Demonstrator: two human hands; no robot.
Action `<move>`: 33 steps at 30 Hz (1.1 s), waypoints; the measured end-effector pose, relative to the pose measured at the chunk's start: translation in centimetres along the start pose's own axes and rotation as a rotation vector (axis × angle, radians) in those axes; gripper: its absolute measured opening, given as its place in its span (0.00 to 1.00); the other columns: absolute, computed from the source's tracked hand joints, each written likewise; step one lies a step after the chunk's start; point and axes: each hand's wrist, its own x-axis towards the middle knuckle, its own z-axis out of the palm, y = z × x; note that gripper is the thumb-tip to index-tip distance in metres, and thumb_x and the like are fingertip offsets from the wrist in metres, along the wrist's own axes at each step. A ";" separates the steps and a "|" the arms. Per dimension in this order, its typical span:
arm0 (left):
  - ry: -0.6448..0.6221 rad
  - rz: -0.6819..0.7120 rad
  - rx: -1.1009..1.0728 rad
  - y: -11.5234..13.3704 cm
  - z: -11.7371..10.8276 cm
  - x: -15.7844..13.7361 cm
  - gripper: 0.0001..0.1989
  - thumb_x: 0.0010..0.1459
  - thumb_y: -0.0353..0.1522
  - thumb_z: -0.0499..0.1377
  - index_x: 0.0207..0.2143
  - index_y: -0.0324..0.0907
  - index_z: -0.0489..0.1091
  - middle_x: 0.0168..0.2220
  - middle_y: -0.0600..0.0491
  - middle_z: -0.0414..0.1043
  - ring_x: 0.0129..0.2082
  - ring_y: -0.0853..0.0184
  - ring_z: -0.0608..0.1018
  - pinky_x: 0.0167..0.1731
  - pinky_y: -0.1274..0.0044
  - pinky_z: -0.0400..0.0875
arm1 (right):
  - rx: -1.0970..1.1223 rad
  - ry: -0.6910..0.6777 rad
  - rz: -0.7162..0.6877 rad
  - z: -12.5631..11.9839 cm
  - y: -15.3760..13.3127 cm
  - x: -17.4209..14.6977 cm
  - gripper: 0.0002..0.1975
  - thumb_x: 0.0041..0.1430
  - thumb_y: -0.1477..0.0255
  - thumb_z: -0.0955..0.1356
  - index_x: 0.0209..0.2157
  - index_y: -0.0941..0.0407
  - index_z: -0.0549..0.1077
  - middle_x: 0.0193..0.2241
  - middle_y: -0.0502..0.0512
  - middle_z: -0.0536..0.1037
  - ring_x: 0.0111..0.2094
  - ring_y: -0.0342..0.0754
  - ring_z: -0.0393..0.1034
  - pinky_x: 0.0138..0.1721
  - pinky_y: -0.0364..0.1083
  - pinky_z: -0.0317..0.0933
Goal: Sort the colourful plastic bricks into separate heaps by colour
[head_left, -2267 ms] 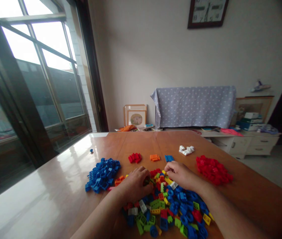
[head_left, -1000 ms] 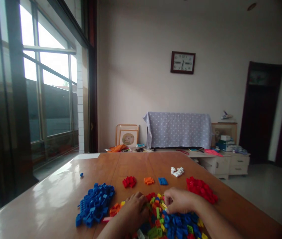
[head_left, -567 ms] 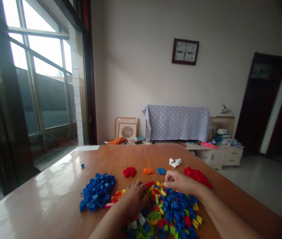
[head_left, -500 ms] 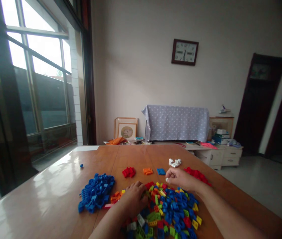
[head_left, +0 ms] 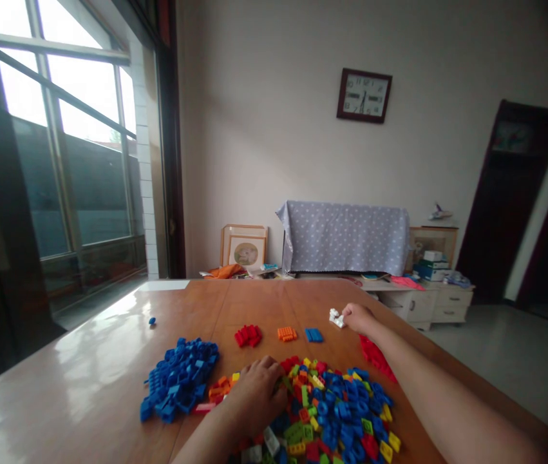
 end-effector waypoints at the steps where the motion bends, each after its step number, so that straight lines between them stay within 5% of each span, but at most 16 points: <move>1: -0.001 -0.001 -0.002 0.0 0.0 0.0 0.10 0.62 0.36 0.53 0.43 0.48 0.70 0.46 0.50 0.70 0.45 0.60 0.74 0.47 0.71 0.68 | -0.023 -0.009 0.018 0.2 -0.1 0.5 0.11 0.63 0.65 0.71 0.41 0.58 0.76 0.41 0.55 0.79 0.40 0.49 0.74 0.41 0.48 0.69; 4: -0.003 -0.001 -0.002 -0.2 0.1 0.0 0.11 0.62 0.37 0.53 0.45 0.48 0.70 0.46 0.50 0.70 0.46 0.59 0.74 0.48 0.70 0.68 | -0.054 -0.006 0.054 0.7 -0.4 1.6 0.15 0.67 0.64 0.68 0.52 0.56 0.72 0.52 0.57 0.74 0.47 0.51 0.73 0.47 0.53 0.71; 7: -0.003 0.001 -0.001 -0.3 0.2 0.1 0.11 0.63 0.37 0.52 0.45 0.49 0.70 0.46 0.50 0.70 0.46 0.60 0.74 0.48 0.70 0.68 | -0.035 0.039 0.049 0.7 -0.1 2.2 0.16 0.67 0.64 0.68 0.53 0.56 0.72 0.52 0.57 0.74 0.48 0.52 0.73 0.48 0.54 0.71; 14: 0.003 -0.002 0.005 -0.1 0.4 0.1 0.10 0.62 0.36 0.53 0.44 0.48 0.70 0.46 0.50 0.70 0.46 0.59 0.74 0.47 0.70 0.67 | 0.205 0.171 -0.032 0.1 0.8 0.7 0.07 0.54 0.72 0.72 0.36 0.57 0.79 0.31 0.56 0.82 0.35 0.51 0.76 0.34 0.44 0.67; 19: -0.009 0.023 -0.009 -0.2 0.1 0.1 0.13 0.62 0.37 0.53 0.48 0.49 0.70 0.47 0.50 0.70 0.47 0.59 0.74 0.49 0.70 0.67 | 0.422 0.160 -0.093 -0.8 1.1 -3.2 0.14 0.59 0.64 0.65 0.41 0.57 0.77 0.33 0.56 0.83 0.33 0.49 0.78 0.32 0.42 0.67; 25: -0.035 0.015 -0.004 -0.1 0.0 0.2 0.15 0.64 0.40 0.52 0.50 0.49 0.70 0.50 0.49 0.69 0.50 0.58 0.74 0.50 0.70 0.67 | 0.478 0.092 -0.164 -1.5 1.7 -10.4 0.20 0.62 0.54 0.64 0.43 0.54 0.78 0.42 0.55 0.83 0.46 0.53 0.76 0.48 0.47 0.66; 33: -0.053 -0.025 0.005 0.2 -0.1 0.1 0.18 0.65 0.40 0.52 0.56 0.50 0.67 0.52 0.48 0.68 0.52 0.57 0.72 0.53 0.69 0.65 | 0.382 -0.118 -0.228 2.6 0.8 -15.9 0.31 0.65 0.47 0.61 0.52 0.56 0.76 0.52 0.62 0.79 0.56 0.57 0.70 0.59 0.54 0.60</move>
